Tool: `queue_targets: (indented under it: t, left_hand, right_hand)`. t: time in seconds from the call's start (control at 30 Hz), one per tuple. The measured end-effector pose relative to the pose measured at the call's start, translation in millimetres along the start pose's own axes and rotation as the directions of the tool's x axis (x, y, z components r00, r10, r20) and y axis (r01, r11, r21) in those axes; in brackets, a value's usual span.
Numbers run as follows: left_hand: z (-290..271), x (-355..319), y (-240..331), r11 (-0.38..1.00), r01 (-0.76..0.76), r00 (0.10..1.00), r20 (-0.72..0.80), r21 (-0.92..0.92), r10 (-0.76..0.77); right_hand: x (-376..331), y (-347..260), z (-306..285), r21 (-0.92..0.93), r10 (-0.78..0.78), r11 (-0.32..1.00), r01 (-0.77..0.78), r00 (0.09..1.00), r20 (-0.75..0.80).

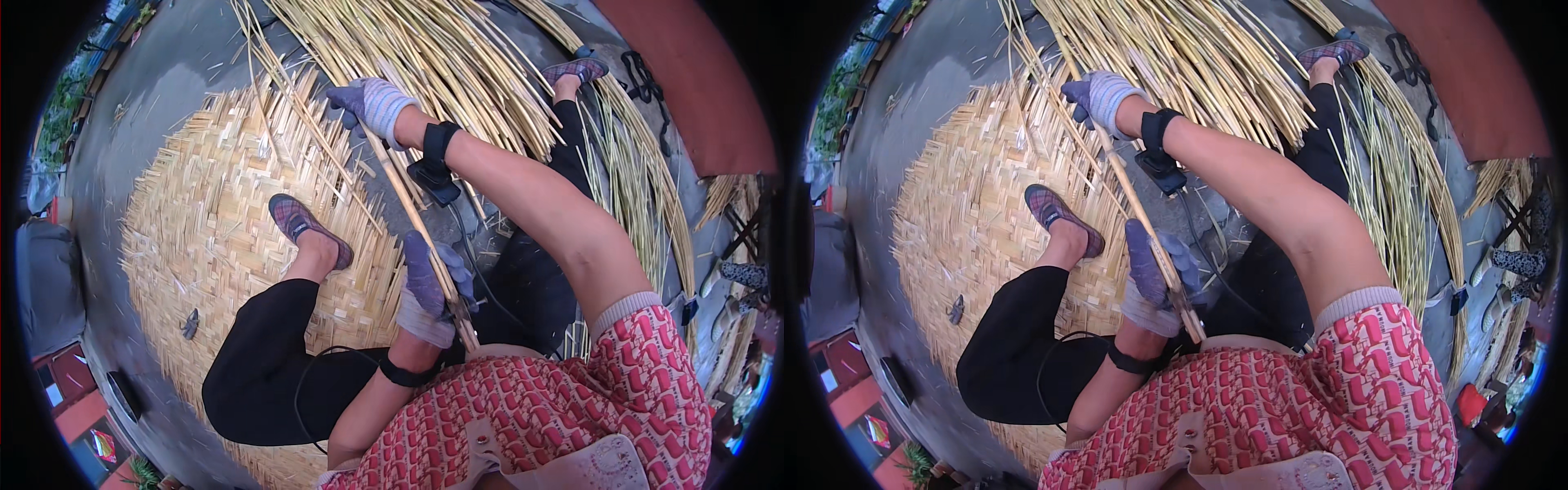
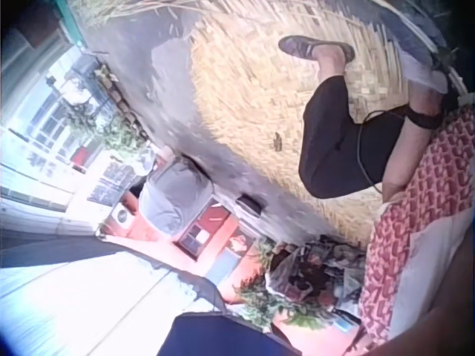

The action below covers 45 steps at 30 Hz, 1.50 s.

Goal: Scraping and preparing thin bamboo strips for weaving using a hand knife.

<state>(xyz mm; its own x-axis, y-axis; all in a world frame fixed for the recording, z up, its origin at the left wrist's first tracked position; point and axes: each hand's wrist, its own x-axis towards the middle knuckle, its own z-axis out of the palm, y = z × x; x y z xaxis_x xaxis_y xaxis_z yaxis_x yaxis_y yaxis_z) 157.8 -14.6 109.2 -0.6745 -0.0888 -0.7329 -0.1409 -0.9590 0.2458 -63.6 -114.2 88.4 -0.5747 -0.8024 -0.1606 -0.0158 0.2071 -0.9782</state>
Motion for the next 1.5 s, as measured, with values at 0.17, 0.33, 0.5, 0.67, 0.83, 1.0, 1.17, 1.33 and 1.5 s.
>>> queue_targets:
  t: [0.17,0.33,0.5,0.67,0.83,1.0,1.17,1.33,1.5]
  left_hand:
    - [-21.6,11.1,20.1,0.985,-0.171,0.984,0.043,0.012,0.171]
    - [-40.9,26.7,42.2,0.967,-0.215,0.954,0.183,-0.139,0.239]
    - [-27.5,73.0,99.0,0.994,-0.094,0.896,0.430,-0.063,0.112]
    - [3.9,156.1,118.1,0.929,-0.281,0.958,0.022,0.242,0.284]
    - [30.0,233.3,49.1,0.955,-0.271,0.949,-0.131,0.123,0.287]
    - [47.1,262.5,61.6,0.939,-0.338,0.937,-0.068,0.067,0.342]
    - [51.9,279.7,198.8,0.959,-0.272,0.952,-0.124,0.080,0.280]
    - [54.7,268.6,215.0,0.862,-0.436,0.899,0.087,0.260,0.429]
    - [52.8,206.5,25.1,0.943,-0.287,0.955,0.128,0.170,0.268]
  right_hand:
    - [-47.6,-11.3,27.5,0.389,0.277,0.875,-0.288,0.957,0.084]
    - [-91.4,-19.3,43.6,0.284,0.322,0.886,-0.366,0.927,0.192]
    - [-116.9,-5.9,2.3,0.136,-0.023,0.991,0.016,0.999,0.045]
    - [-169.0,11.9,-22.3,0.066,0.434,0.877,-0.476,0.844,0.316]
    - [-203.3,20.9,-39.5,-0.729,0.094,0.678,-0.094,0.995,-0.041]
    - [-329.5,41.0,-68.5,-0.777,0.083,0.593,-0.210,0.976,-0.201]
    - [-648.0,44.1,-72.8,-0.757,0.499,0.274,-0.594,0.760,-0.416]
    - [-835.8,33.0,-62.6,-0.765,0.800,-0.284,-0.578,0.297,-0.521]
    - [-617.2,96.9,-74.6,-0.375,0.523,0.336,-0.864,0.502,-0.689]
